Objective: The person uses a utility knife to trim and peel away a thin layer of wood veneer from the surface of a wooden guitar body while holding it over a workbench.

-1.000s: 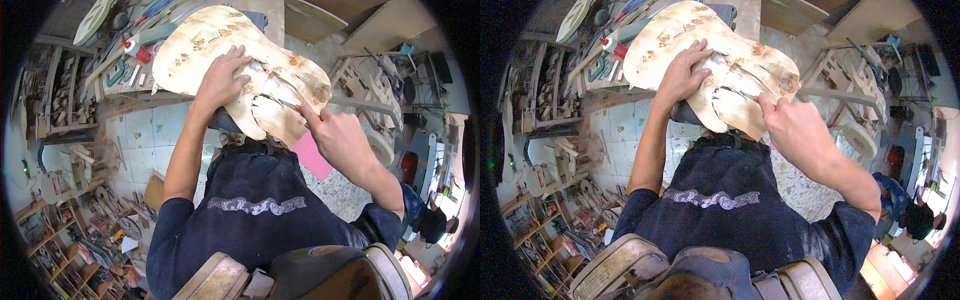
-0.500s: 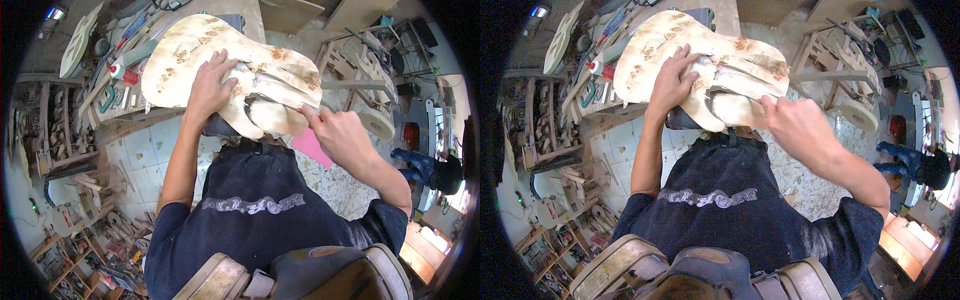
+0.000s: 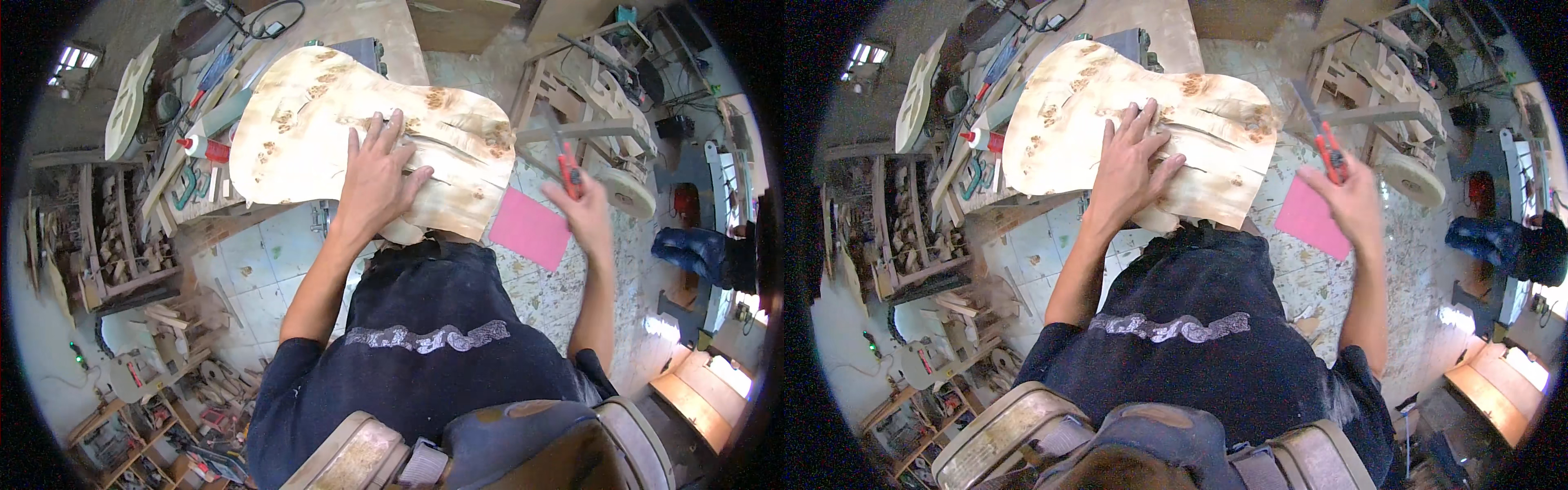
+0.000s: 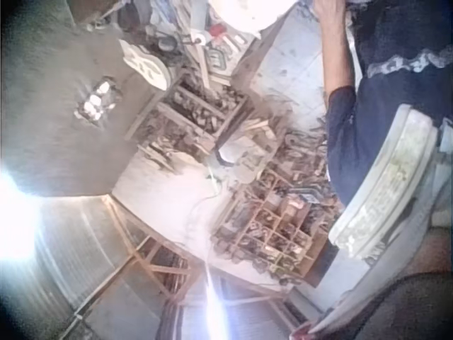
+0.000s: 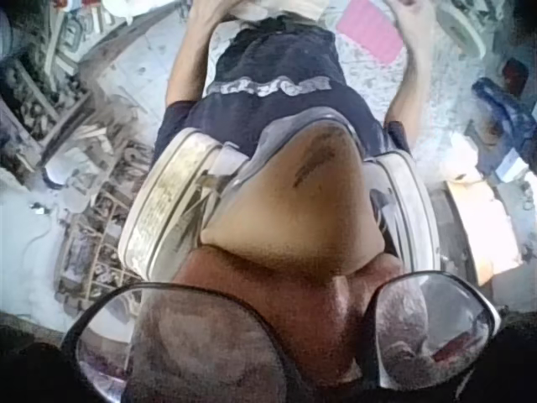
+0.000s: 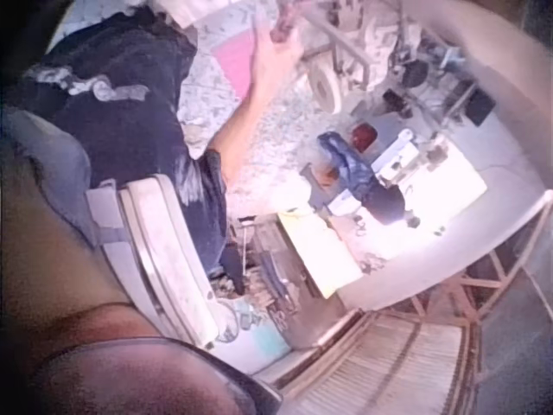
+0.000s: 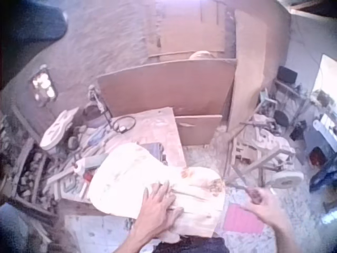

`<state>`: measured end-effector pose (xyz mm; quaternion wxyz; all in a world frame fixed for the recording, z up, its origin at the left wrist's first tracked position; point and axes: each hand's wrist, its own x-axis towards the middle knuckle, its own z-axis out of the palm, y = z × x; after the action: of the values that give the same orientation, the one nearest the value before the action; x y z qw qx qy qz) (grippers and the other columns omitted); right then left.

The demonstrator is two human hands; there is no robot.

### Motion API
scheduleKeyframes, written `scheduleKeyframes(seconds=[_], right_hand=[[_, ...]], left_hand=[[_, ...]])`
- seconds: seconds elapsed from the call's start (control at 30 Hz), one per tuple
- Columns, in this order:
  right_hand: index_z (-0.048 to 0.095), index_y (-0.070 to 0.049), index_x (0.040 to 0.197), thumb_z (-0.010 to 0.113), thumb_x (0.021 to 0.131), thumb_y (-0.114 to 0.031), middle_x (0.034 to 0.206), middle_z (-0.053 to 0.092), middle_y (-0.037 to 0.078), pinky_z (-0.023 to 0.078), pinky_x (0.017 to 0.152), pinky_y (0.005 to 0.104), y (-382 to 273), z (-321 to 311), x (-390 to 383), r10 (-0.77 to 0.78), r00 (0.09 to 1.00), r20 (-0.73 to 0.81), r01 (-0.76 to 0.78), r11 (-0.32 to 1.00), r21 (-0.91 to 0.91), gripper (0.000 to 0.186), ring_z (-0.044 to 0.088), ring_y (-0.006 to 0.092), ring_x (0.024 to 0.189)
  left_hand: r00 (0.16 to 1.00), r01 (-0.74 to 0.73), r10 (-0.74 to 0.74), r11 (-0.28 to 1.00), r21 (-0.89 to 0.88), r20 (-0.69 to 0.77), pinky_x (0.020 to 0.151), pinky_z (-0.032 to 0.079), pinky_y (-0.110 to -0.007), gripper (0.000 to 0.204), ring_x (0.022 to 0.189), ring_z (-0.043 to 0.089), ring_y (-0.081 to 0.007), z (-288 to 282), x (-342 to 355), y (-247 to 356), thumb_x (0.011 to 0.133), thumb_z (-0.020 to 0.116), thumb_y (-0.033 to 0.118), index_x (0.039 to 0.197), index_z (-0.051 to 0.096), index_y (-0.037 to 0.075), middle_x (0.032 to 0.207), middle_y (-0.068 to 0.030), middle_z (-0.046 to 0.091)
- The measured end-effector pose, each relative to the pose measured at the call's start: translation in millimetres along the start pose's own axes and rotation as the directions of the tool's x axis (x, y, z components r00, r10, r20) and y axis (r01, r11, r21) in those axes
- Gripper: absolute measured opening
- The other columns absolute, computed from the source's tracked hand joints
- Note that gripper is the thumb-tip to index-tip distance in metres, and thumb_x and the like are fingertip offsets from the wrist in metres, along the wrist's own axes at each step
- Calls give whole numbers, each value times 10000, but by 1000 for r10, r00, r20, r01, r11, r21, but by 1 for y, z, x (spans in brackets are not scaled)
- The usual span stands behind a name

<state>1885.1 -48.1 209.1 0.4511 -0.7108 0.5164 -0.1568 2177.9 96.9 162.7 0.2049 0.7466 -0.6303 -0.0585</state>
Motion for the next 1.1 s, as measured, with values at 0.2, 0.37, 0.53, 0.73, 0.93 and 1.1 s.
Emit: scheduleKeyframes(seconds=[0.2, 0.37, 0.53, 0.73, 0.93, 1.1], right_hand=[[539, -62, 911, 847, 777, -112, 723, 545, -39, 360, 443, 231, 43, 105, -2, 199, 979, -36, -130, 757, 640, 340, 453, 39, 526], [514, -85, 926, 849, 771, -113, 721, 514, -34, 352, 429, 216, 59, 118, 19, 96, 994, -46, -46, 778, 627, 370, 435, 37, 506], [526, -85, 949, 844, 764, -126, 719, 491, -40, 374, 463, 229, 77, 106, 25, 104, 993, -55, -56, 831, 554, 370, 456, 47, 548], [579, -64, 930, 802, 796, -169, 706, 557, -5, 447, 558, 306, 142, 67, 31, 40, 987, -159, -9, 982, 188, 281, 515, 104, 604], [630, -41, 937, 768, 843, -200, 746, 633, 37, 461, 623, 328, 171, 27, 34, 32, 969, -245, -70, 987, -145, 231, 551, 131, 644], [668, -56, 984, 721, 908, -191, 766, 658, 48, 468, 636, 324, 140, -3, 48, 174, 980, -99, -149, 964, 219, 163, 593, 139, 689]], left_hand=[[999, 38, -37, 997, -70, 12, 1202, 129, -628, 361, 1492, 285, -412, 7, -4, 5, 874, 733, 387, 1125, 770, 131, 1591, -169, 380], [998, 60, -58, 995, -84, 27, 1197, 96, -657, 442, 1498, 279, -401, 2, -4, 9, 836, 760, 418, 1206, 747, 176, 1606, -150, 363], [1000, 7, -7, 1000, -4, 27, 1183, 116, -681, 465, 1493, 276, -414, 7, -6, 16, 799, 794, 416, 1208, 737, 203, 1601, -147, 369], [997, 35, -42, 992, -120, -58, 1180, 151, -675, 472, 1469, 334, -406, 14, -12, 17, 800, 808, 371, 1218, 719, 172, 1547, -130, 445], [974, 120, -148, 979, -163, -171, 1194, 223, -598, 475, 1412, 413, -417, 16, 5, 31, 811, 805, 346, 1225, 712, 133, 1449, -165, 528], [979, 95, -102, 994, -49, -179, 1191, 252, -564, 443, 1400, 415, -428, 11, 12, 32, 841, 778, 330, 1227, 713, 123, 1421, -187, 545]])
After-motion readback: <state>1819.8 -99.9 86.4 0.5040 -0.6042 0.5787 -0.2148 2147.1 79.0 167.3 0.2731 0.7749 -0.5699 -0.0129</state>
